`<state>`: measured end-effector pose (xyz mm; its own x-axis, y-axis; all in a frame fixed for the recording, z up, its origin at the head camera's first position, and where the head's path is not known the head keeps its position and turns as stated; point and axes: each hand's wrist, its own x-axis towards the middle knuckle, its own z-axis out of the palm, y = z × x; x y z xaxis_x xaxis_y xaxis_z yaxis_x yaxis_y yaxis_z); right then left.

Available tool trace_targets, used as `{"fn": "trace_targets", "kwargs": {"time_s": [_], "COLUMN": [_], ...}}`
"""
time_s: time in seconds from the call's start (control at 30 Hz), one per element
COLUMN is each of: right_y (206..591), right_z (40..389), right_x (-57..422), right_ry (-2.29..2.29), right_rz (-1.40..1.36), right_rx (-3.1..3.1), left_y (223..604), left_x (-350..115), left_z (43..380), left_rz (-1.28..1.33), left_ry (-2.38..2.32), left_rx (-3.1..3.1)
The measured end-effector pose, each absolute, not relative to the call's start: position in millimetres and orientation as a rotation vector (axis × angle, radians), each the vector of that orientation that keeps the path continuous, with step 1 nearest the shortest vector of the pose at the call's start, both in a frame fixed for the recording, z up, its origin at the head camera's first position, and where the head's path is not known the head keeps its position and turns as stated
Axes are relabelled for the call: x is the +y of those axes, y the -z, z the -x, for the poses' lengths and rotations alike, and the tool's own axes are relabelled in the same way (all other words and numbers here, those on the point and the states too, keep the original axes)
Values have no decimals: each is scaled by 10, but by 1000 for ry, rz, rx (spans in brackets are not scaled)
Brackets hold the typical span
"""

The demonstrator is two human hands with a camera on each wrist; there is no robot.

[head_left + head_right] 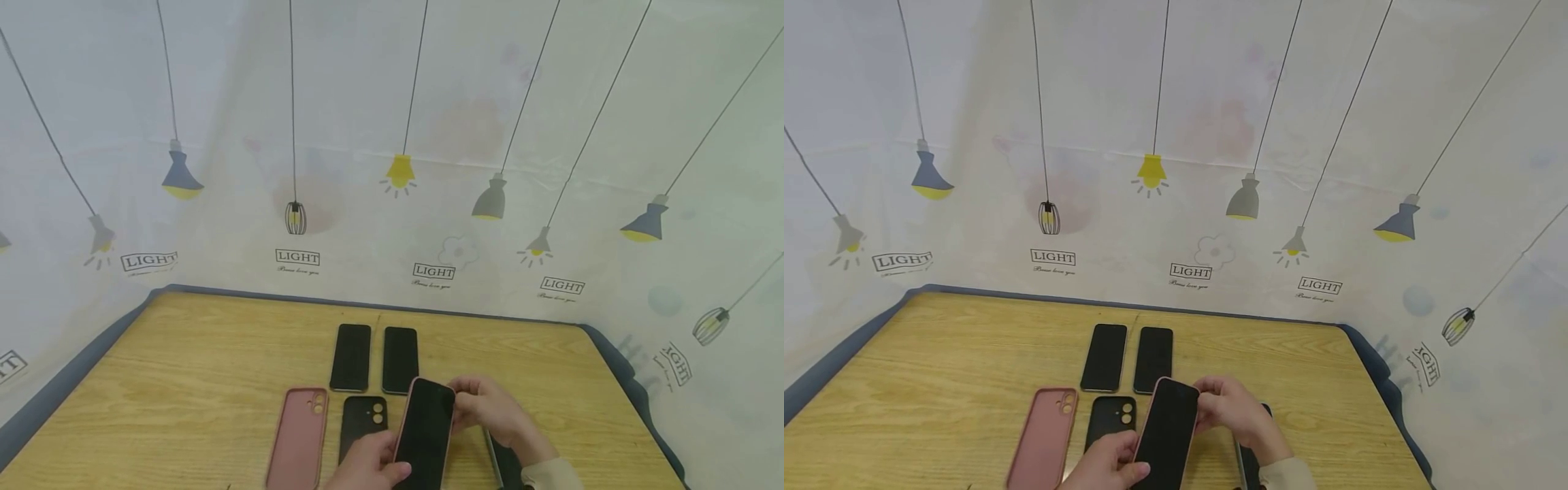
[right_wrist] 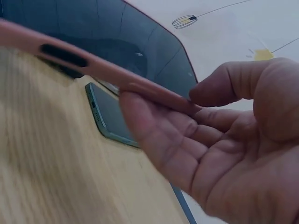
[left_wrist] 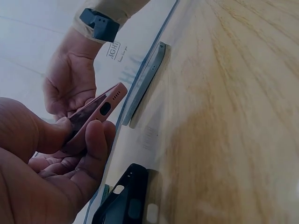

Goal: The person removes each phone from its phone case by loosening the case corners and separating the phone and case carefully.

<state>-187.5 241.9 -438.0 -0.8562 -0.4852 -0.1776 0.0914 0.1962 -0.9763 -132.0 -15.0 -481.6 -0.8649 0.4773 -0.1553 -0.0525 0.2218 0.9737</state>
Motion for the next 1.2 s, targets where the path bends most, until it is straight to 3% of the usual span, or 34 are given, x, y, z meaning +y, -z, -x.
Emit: {"fn": "trace_targets", "kwargs": {"time_s": [0.3,1.2], "right_y": [4346,4309], "right_z": [1955,1969], "right_x": [2487,2594], "right_ry": [1699,1781], "right_rz": [318,616], "right_rx": [1909,1580], "left_y": [4822,4741], "left_x": [-148,-293], "left_z": [1290,1328], "left_rz": [-453,-526], "left_ry": [-1664,-1708], "left_rx": [2135,1896]}}
